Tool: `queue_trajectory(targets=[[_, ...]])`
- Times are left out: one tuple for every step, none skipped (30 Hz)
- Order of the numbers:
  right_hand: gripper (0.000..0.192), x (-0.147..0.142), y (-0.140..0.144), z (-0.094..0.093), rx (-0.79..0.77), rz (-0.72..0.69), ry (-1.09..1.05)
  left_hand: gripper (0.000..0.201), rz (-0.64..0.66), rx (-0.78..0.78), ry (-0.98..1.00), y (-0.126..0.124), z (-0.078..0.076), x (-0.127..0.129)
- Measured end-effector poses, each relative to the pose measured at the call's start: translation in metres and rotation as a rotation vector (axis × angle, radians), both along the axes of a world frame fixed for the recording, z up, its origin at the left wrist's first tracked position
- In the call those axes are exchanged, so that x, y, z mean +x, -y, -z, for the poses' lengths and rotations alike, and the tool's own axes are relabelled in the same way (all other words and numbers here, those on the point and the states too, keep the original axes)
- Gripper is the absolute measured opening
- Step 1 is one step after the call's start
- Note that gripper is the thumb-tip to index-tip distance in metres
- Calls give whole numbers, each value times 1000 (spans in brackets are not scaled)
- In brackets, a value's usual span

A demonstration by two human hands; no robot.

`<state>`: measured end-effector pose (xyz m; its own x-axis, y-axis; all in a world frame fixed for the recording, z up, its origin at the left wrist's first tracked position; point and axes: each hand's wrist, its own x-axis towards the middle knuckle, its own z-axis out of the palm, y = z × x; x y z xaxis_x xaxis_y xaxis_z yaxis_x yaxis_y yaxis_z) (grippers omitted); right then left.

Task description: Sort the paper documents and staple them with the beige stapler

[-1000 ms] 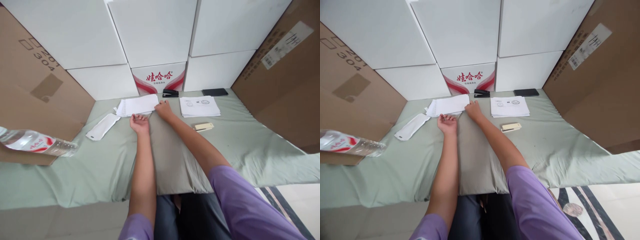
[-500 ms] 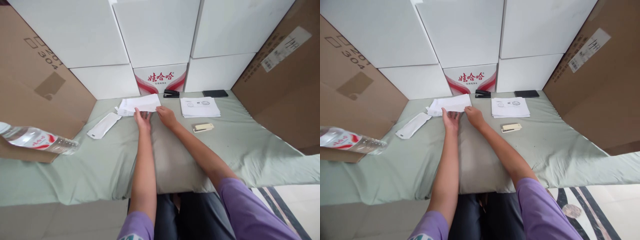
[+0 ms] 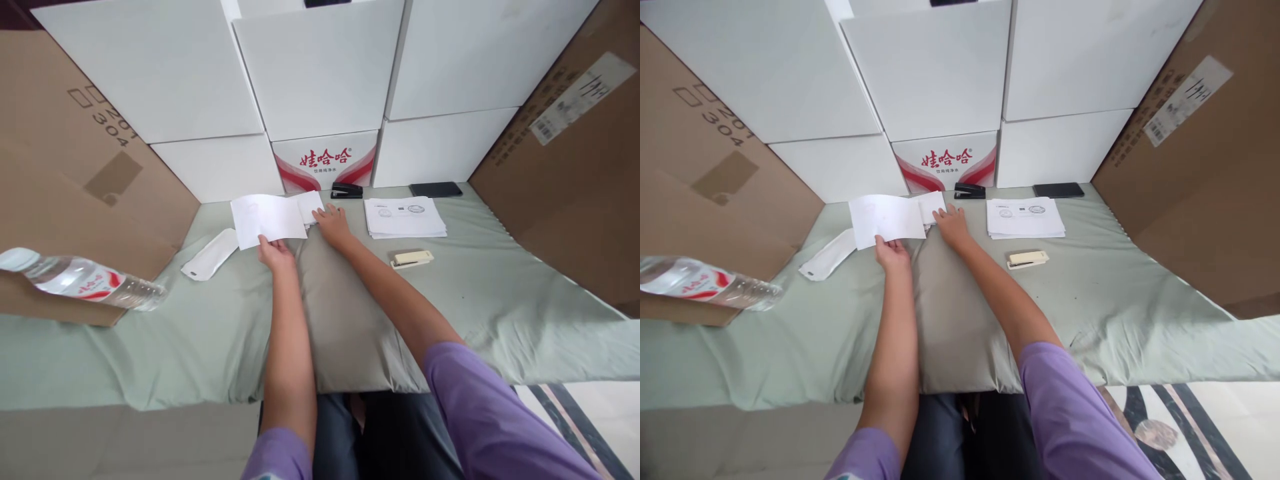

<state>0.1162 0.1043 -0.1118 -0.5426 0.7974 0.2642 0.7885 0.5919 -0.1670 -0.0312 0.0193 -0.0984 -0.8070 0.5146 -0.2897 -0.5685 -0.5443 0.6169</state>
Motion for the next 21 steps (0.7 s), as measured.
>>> queue_trajectory(targets=[[56, -2, -2, 2, 17, 1, 3, 17, 9, -6, -2, 0, 1, -1], [55, -3, -3, 4, 37, 3, -3, 19, 18, -15, -12, -1, 2, -2], [54, -3, -3, 5, 58, 8, -14, 20, 28, -25, -26, -2, 3, -4], [51, -4, -3, 6, 80, 15, -30, 22, 37, -33, -42, -2, 4, -6], [47, -3, -3, 6, 100, 22, -45, 25, 47, -38, -57, -3, 6, -7], [43, -3, -2, 7, 117, 27, -58, 27, 56, -43, -67, -3, 7, -9], [41, -2, -2, 7, 133, 31, -69, 28, 66, -46, -73, -3, 7, -10], [39, -1, -1, 7, 149, 31, -77, 29, 72, -48, -71, -3, 7, -10], [38, -1, -1, 7, 163, 27, -83, 29, 77, -46, -59, -3, 6, -10], [38, 0, -1, 7, 177, 22, -90, 28, 79, -39, -39, -2, 5, -10], [37, 0, -1, 7, 189, 20, -96, 27, 80, -27, -15, -2, 4, -9], [37, 0, -1, 7, 197, 19, -102, 26, 78, -11, 10, -1, 2, -9], [36, 0, -1, 7, 197, 18, -108, 25, 74, 7, 34, 0, 0, -8], [36, -1, 0, 7, 189, 24, -118, 24, 71, 24, 56, 0, -1, -7], [37, -1, 1, 6, 171, 39, -135, 23, 67, 38, 73, 1, -3, -7], [37, -2, 2, 5, 146, 59, -159, 21, 64, 47, 86, 1, -4, -6], [37, -2, 3, 4, 117, 79, -188, 20, 61, 53, 98, 2, -5, -6], [37, -2, 5, 3, 91, 99, -224, 19, 60, 57, 106, 1, -5, -7], [37, -2, 6, 1, 73, 110, -266, 17, 62, 62, 110, 1, -5, -7], [36, -1, 8, 0, 62, 105, -308, 16, 68, 66, 109, 1, -5, -7], [35, 0, 9, -1, 58, 87, -349, 15, 78, 66, 101, 1, -5, -8]])
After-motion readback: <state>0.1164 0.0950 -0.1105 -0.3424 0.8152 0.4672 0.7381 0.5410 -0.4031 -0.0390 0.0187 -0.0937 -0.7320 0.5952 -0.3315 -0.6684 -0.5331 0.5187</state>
